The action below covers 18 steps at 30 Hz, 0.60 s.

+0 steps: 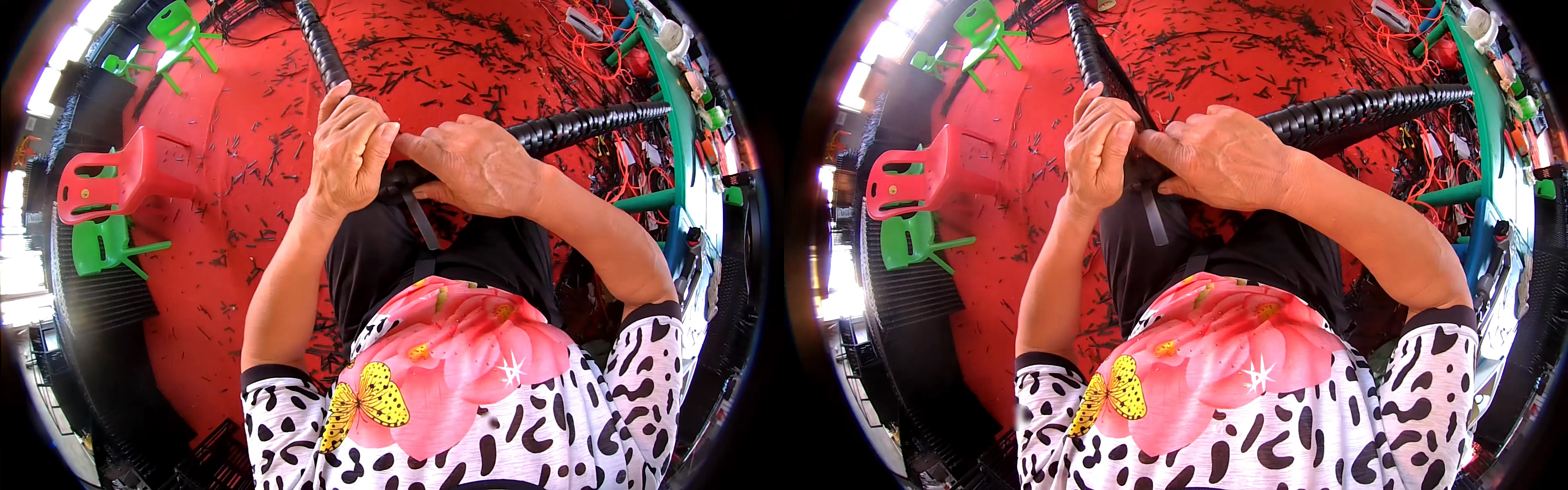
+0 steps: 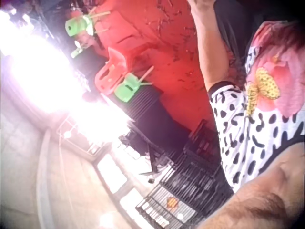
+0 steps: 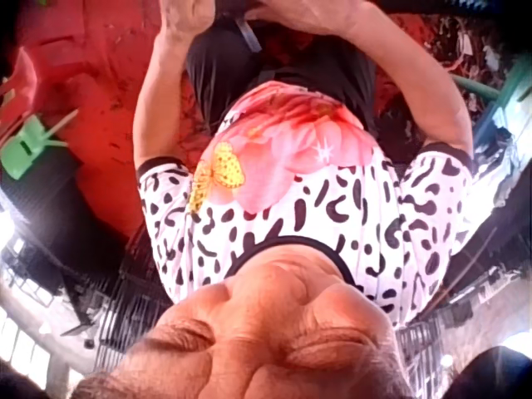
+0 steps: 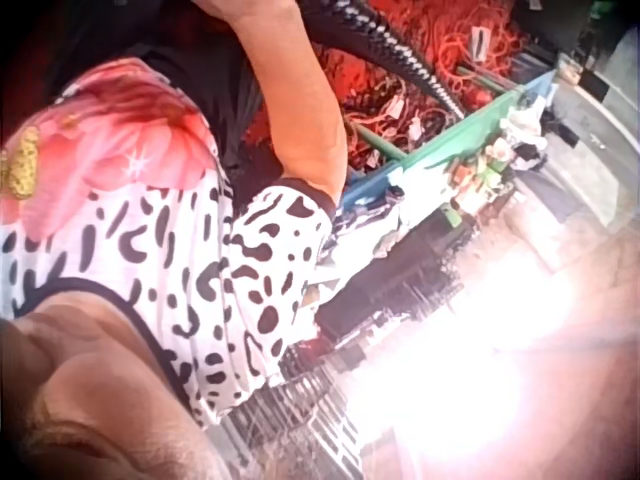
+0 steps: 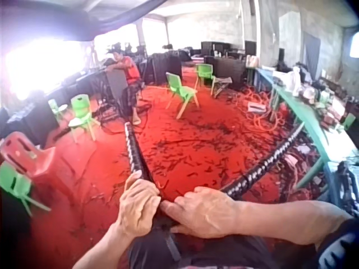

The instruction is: The person wraps a black plastic strip around the legs of a black wicker chair frame. They manually coil the strip tightly along the leg and use a pneumatic nail gun to secure the strip at intervals. The person works on multiple legs of the chair frame, adjusting the strip and fastening it with the tool.

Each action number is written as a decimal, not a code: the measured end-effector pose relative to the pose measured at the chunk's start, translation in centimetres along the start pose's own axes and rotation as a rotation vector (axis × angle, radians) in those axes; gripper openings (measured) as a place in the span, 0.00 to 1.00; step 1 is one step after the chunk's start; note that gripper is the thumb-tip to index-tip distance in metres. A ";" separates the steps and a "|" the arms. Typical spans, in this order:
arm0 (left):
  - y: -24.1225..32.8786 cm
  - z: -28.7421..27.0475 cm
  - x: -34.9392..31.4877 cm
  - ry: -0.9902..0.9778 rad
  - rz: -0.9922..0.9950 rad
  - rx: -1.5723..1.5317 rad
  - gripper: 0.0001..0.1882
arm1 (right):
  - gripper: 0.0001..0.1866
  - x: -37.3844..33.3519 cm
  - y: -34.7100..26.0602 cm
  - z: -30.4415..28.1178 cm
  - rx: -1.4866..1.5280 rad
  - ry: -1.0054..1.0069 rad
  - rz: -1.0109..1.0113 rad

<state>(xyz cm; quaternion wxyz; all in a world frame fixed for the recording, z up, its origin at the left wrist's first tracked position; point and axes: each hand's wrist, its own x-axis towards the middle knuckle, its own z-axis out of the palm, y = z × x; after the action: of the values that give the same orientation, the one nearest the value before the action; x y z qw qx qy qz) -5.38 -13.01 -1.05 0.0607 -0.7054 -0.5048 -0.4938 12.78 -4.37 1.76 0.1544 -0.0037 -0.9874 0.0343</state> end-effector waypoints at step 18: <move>-0.1 -0.2 0.2 -0.075 0.066 0.070 0.05 | 0.19 -1.0 -0.7 -0.3 -0.028 0.012 0.051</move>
<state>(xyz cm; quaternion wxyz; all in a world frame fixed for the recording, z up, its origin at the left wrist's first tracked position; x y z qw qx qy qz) -5.61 -12.89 -0.84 0.0828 -0.7372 -0.5002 -0.4466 13.79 -5.08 1.75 0.1592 -0.0312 -0.9865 0.0244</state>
